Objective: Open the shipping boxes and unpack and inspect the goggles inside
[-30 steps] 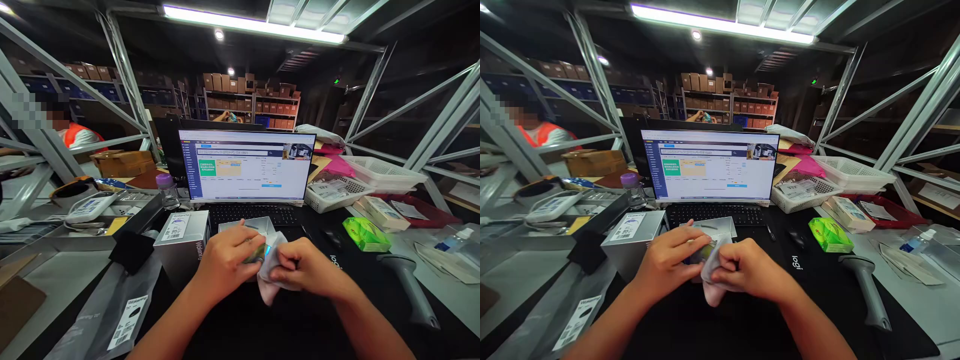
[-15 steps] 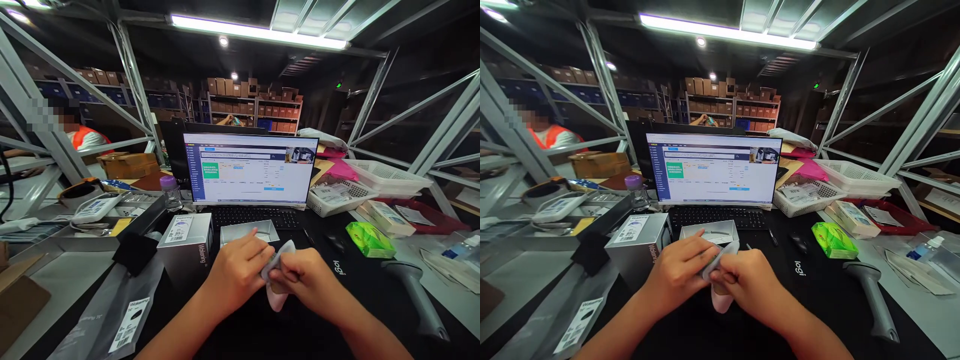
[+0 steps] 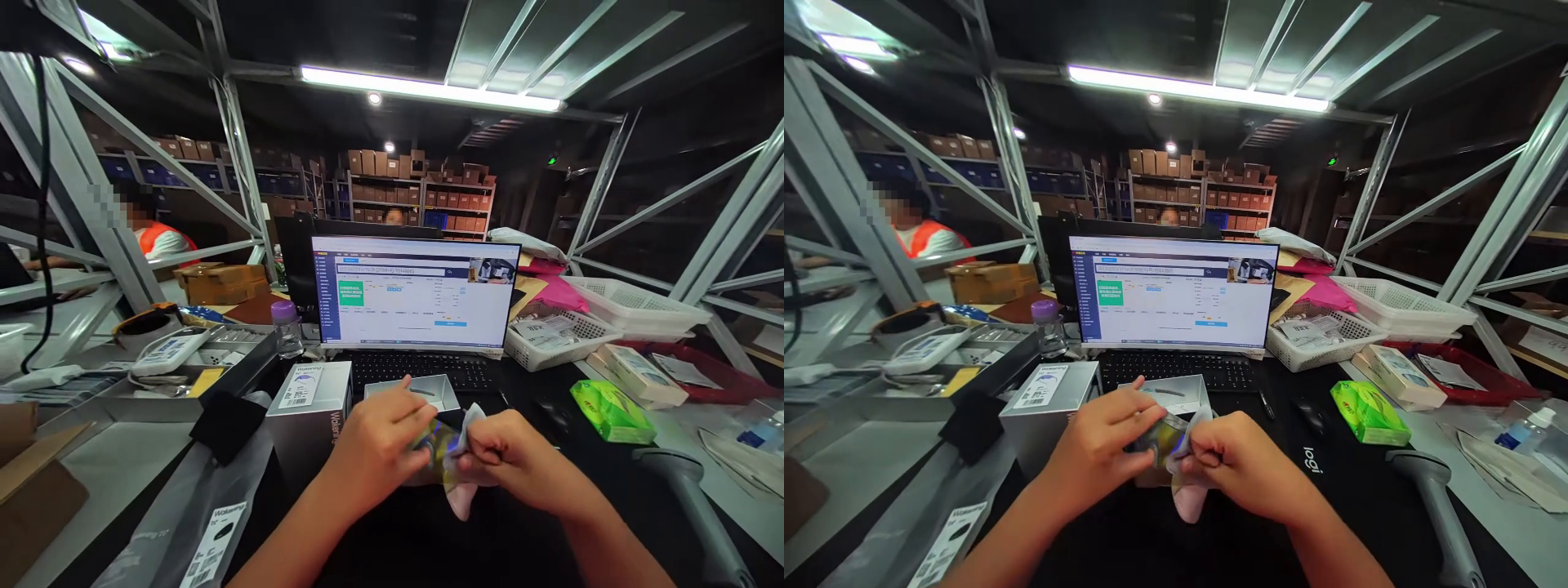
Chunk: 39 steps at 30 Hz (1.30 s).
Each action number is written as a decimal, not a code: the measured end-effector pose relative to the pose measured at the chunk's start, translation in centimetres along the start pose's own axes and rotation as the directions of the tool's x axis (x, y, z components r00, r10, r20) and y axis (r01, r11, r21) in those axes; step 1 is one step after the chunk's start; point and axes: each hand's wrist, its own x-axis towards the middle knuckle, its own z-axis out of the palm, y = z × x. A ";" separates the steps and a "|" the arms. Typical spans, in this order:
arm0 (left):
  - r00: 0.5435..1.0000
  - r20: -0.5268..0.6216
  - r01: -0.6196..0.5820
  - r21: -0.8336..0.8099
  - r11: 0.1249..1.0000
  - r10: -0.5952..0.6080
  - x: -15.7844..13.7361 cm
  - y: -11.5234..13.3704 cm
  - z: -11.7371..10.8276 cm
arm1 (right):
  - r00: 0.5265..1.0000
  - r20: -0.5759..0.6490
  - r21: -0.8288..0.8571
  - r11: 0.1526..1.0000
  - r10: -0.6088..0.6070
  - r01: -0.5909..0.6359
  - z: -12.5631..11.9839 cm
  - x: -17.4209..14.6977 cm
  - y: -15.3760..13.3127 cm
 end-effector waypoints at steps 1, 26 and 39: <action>0.999 0.007 -0.054 0.031 0.998 0.054 0.0 0.3 0.3 | 0.999 -0.050 -0.036 0.999 0.008 -0.010 0.9 0.1 -0.2; 0.979 -0.191 0.154 0.443 0.883 -0.075 -0.5 2.8 3.8 | 0.757 -0.602 -0.191 0.967 -0.253 0.170 5.3 1.4 0.3; 0.995 -0.097 0.009 0.305 0.952 0.022 -0.2 2.1 3.9 | 0.628 -0.547 0.827 0.471 0.553 0.307 1.3 2.3 -1.4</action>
